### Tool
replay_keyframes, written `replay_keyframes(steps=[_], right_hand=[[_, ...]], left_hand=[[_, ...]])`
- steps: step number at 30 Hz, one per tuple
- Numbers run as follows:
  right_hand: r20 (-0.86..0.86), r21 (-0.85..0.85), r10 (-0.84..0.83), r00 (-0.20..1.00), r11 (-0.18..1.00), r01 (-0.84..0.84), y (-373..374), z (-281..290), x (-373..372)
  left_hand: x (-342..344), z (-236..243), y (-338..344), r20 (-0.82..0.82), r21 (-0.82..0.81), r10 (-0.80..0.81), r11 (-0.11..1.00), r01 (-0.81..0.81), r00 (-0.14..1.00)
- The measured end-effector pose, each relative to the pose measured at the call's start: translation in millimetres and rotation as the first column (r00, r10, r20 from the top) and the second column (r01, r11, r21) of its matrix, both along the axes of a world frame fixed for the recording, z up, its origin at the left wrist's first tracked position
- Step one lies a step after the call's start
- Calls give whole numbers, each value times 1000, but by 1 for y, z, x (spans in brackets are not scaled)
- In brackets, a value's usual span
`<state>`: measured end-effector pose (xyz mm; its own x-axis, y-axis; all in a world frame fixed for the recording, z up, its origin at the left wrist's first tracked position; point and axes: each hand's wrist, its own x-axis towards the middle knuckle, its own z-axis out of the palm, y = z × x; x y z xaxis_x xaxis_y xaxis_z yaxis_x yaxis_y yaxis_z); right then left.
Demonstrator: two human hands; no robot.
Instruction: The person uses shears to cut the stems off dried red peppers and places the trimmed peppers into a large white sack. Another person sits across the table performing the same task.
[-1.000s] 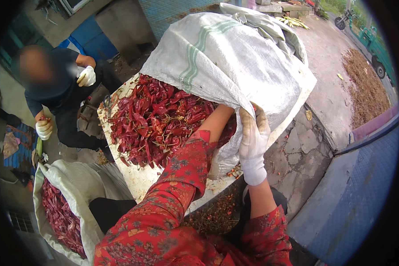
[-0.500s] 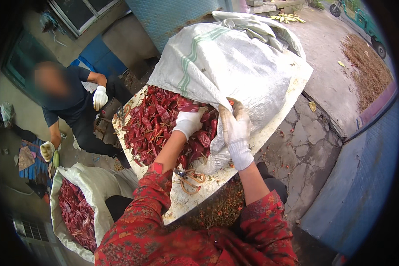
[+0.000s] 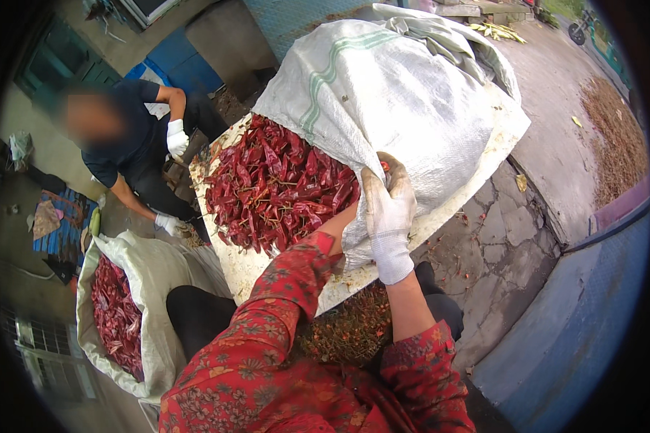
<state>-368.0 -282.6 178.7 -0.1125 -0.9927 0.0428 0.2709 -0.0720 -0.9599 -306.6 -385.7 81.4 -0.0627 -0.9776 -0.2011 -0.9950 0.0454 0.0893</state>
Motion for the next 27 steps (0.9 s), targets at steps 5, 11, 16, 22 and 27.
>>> replay_keyframes(steps=[5,11,16,22,27], right_hand=[[-39,-27,-12,999,1000,11,0,1,-6],[-111,-47,4,994,999,-9,6,6,-3],[-133,-47,-21,991,999,14,10,7,0],[-200,-99,-39,979,995,19,5,-1,-3],[-99,-36,-7,995,999,4,5,-3,-6]], left_hand=[[-5,-28,6,-59,-43,23,999,-26,998],[-8,-36,16,-94,-44,43,998,-47,995],[-6,-41,16,-108,-82,66,994,-75,992],[3,-56,16,-101,-120,123,984,-135,987],[8,-53,31,-103,-135,147,978,-160,984]])
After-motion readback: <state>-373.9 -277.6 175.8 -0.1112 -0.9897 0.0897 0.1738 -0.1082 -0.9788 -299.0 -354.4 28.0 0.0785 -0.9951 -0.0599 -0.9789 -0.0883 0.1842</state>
